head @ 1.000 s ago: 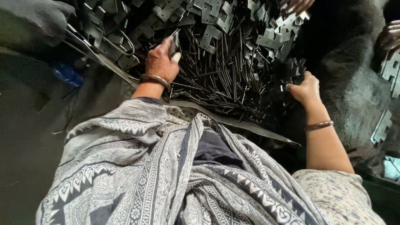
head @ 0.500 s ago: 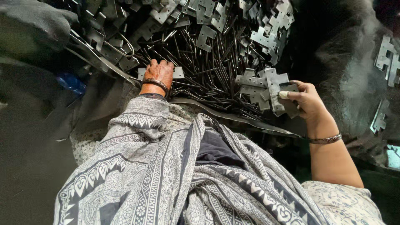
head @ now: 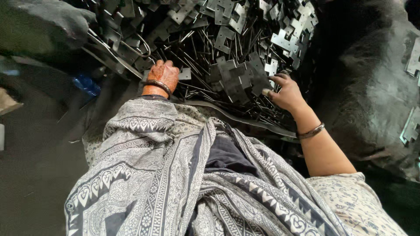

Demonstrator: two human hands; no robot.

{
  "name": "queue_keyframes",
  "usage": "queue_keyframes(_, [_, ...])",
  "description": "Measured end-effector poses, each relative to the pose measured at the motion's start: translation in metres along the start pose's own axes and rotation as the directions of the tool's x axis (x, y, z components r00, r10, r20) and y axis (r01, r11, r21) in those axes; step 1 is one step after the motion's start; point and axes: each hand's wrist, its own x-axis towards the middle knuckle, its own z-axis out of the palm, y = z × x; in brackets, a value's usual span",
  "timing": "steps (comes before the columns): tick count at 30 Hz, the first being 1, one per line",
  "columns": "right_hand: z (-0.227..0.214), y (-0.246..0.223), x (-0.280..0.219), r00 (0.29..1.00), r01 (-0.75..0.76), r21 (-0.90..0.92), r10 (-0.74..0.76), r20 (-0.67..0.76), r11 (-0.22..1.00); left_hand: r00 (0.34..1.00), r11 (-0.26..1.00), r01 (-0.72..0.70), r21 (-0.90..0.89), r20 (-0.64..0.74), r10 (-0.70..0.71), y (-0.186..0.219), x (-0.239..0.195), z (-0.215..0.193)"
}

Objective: The person sorts through a bin of metal parts by hand, picking up individual pieces, turning them over, and placing them back or into a different section of the bin.

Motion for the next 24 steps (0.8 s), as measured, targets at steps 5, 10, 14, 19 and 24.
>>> queue_keyframes(5, [0.008, -0.035, 0.005, 0.989, 0.113, -0.164, -0.127, -0.075, 0.98, 0.991, 0.991, -0.128, -0.033, -0.048, 0.126, -0.021, -0.001, 0.006])
queue_keyframes(10, [0.043, -0.101, 0.034, 0.979, 0.199, -0.264, -0.203, 0.013, 0.944, 0.854, 0.949, -0.302, -0.086, -0.468, 0.229, -0.015, 0.002, -0.006])
queue_keyframes(14, [0.059, -0.112, 0.048, 0.961, 0.276, -0.436, -0.234, 0.149, 0.856, 0.888, 0.785, -0.214, -0.581, -0.45, -0.091, 0.01, 0.001, -0.018])
queue_keyframes(19, [0.049, -0.096, 0.041, 0.951, 0.228, -0.383, -0.121, 0.285, 0.895, 0.793, 0.018, -0.16, -0.987, -0.14, -0.593, 0.015, 0.002, -0.032])
queue_keyframes(24, [0.04, -0.085, 0.01, 0.91, 0.396, -0.427, -0.283, 0.305, 0.813, 0.67, -0.712, -0.249, -0.657, 0.414, -0.616, -0.006, -0.002, -0.028])
